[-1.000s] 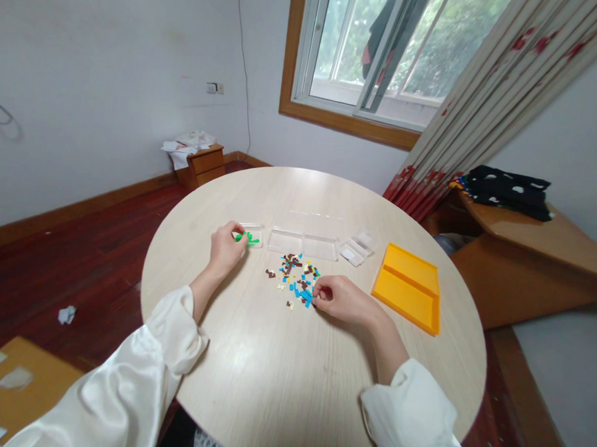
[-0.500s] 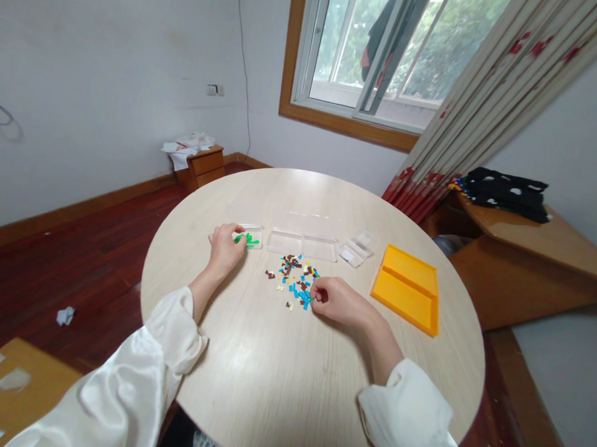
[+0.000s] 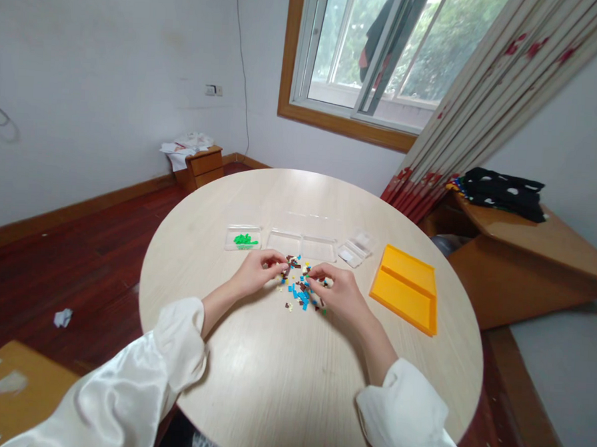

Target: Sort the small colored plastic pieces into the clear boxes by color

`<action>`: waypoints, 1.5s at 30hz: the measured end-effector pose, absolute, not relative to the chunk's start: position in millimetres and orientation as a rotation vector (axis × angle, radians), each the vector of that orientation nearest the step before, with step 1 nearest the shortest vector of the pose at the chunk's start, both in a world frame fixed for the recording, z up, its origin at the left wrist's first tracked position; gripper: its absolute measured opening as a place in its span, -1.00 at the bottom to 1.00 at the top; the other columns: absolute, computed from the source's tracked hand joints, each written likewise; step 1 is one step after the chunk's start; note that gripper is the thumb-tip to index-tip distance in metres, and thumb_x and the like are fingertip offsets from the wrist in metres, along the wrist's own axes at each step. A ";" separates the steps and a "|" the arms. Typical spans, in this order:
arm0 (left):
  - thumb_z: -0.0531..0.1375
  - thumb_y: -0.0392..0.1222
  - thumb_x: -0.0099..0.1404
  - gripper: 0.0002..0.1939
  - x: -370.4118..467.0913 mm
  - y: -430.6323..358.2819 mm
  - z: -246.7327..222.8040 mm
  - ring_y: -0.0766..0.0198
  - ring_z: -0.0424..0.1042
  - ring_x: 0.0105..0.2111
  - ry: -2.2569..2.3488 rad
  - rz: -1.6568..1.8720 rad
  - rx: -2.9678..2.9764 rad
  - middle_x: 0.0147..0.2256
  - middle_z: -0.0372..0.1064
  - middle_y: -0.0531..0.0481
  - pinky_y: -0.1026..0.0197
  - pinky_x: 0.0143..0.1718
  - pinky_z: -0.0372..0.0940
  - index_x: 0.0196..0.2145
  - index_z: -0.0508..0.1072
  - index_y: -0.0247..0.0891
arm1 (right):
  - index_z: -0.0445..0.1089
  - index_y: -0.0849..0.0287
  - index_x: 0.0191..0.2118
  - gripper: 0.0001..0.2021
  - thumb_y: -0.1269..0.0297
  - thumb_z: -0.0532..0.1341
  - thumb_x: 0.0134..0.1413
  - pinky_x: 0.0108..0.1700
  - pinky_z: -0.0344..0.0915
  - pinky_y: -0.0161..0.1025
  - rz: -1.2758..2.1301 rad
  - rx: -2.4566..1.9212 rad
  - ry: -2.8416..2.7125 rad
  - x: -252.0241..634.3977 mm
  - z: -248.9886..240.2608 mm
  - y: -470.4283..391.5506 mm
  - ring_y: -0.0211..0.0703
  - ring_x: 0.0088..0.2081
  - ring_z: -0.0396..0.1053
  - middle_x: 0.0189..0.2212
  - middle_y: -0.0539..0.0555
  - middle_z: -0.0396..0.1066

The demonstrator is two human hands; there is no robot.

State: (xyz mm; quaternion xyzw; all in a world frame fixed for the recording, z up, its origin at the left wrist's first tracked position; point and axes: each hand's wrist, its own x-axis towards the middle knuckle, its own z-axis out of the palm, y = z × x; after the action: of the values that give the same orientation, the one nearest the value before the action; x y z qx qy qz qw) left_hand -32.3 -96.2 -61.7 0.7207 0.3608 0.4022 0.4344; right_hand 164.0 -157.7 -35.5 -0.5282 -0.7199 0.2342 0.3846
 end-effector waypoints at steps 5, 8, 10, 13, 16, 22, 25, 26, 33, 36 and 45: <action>0.24 -0.13 0.10 -0.79 -20.0 -107.7 -66.2 0.33 0.38 -0.44 0.745 0.879 1.663 -0.42 0.46 -0.06 0.26 -0.36 0.25 -0.38 0.51 -0.36 | 0.43 0.18 -0.42 -0.90 0.40 0.16 -0.01 -0.29 0.30 -0.31 0.542 -1.242 -1.880 150.0 -40.8 -160.0 -0.24 -0.41 0.41 -0.47 0.02 0.48; 0.26 -0.16 0.07 -0.81 -19.6 -108.1 -66.7 0.33 0.39 -0.44 0.737 0.865 1.637 -0.42 0.48 -0.06 0.25 -0.34 0.27 -0.38 0.51 -0.35 | 0.43 0.16 -0.43 -0.90 0.43 0.16 -0.01 -0.25 0.30 -0.30 0.516 -1.197 -1.902 147.8 -44.0 -159.2 -0.22 -0.37 0.42 -0.44 0.02 0.50; 0.27 -0.18 0.07 -0.82 -20.2 -107.4 -66.9 0.32 0.40 -0.43 0.750 0.857 1.648 -0.41 0.48 -0.06 0.25 -0.34 0.29 -0.39 0.52 -0.35 | 0.43 0.16 -0.43 -0.89 0.43 0.16 0.00 -0.24 0.31 -0.29 0.514 -1.183 -1.897 148.1 -46.7 -158.0 -0.21 -0.35 0.43 -0.42 0.03 0.50; 0.27 -0.20 0.07 -0.83 -20.6 -107.1 -67.2 0.33 0.40 -0.42 0.760 0.863 1.675 -0.41 0.48 -0.06 0.26 -0.34 0.29 -0.38 0.53 -0.35 | 0.44 0.15 -0.42 -0.87 0.43 0.15 0.01 -0.21 0.32 -0.28 0.531 -1.172 -1.886 148.9 -50.3 -156.7 -0.20 -0.33 0.44 -0.40 0.04 0.51; 0.26 -0.21 0.08 -0.84 -20.5 -108.1 -66.6 0.34 0.40 -0.43 0.756 0.881 1.705 -0.41 0.49 -0.05 0.28 -0.36 0.28 -0.36 0.53 -0.34 | 0.45 0.16 -0.38 -0.86 0.43 0.14 0.02 -0.20 0.31 -0.27 0.559 -1.177 -1.884 149.4 -50.3 -156.4 -0.20 -0.32 0.44 -0.38 0.05 0.52; 0.23 -0.23 0.08 -0.84 -26.6 -101.2 -62.1 0.33 0.38 -0.44 0.834 0.983 1.782 -0.42 0.47 -0.06 0.29 -0.39 0.26 -0.37 0.53 -0.35 | 0.45 0.20 -0.40 -0.86 0.42 0.13 -0.01 -0.28 0.28 -0.28 0.490 -1.341 -1.888 166.7 -37.0 -154.0 -0.21 -0.38 0.39 -0.42 0.08 0.49; 0.18 -0.25 0.09 -0.83 -38.5 -86.3 -61.6 0.35 0.33 -0.50 1.080 1.147 1.807 -0.45 0.46 -0.03 0.29 -0.43 0.24 -0.35 0.53 -0.34 | 0.44 0.23 -0.45 -0.87 0.45 0.14 -0.07 -0.32 0.26 -0.29 0.495 -1.470 -1.927 183.4 -31.6 -152.4 -0.22 -0.40 0.36 -0.46 0.08 0.46; 0.18 -0.25 0.08 -0.83 -44.0 -80.0 -62.0 0.34 0.33 -0.48 1.174 1.206 1.826 -0.42 0.47 -0.03 0.28 -0.40 0.24 -0.36 0.53 -0.33 | 0.45 0.24 -0.46 -0.87 0.45 0.14 -0.07 -0.33 0.25 -0.30 0.519 -1.505 -1.953 188.1 -30.8 -152.3 -0.22 -0.41 0.35 -0.47 0.08 0.46; 0.13 -0.28 0.08 -0.80 -82.5 -44.9 -69.3 0.24 0.34 -0.40 1.698 1.375 1.863 -0.35 0.48 -0.09 0.20 -0.27 0.24 -0.36 0.53 -0.33 | 0.47 0.25 -0.45 -0.86 0.48 0.15 -0.10 -0.37 0.22 -0.33 0.645 -1.637 -2.112 191.8 -32.7 -154.4 -0.24 -0.44 0.34 -0.49 0.07 0.45; 0.13 -0.25 0.09 -0.78 -87.3 -42.2 -71.4 0.23 0.34 -0.40 1.763 1.335 1.871 -0.34 0.48 -0.08 0.19 -0.26 0.22 -0.33 0.53 -0.31 | 0.48 0.24 -0.43 -0.85 0.51 0.16 -0.12 -0.36 0.21 -0.34 0.623 -1.651 -2.150 188.2 -37.3 -153.3 -0.25 -0.42 0.33 -0.45 0.08 0.45; 0.11 -0.26 0.12 -0.78 -87.4 -44.9 -70.4 0.20 0.37 -0.39 1.849 1.204 1.884 -0.36 0.49 -0.04 0.15 -0.22 0.17 -0.30 0.51 -0.25 | 0.47 0.23 -0.45 -0.80 0.56 0.12 -0.11 -0.39 0.18 -0.36 0.627 -1.630 -2.157 186.3 -44.7 -151.3 -0.27 -0.46 0.32 -0.49 0.05 0.45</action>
State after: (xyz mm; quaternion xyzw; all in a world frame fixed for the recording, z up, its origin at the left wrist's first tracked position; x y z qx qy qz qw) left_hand -87.4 -44.9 -70.4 0.6447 0.6327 0.4119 0.1201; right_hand 186.3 -151.3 -44.7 -0.5776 -0.7641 0.2222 0.1821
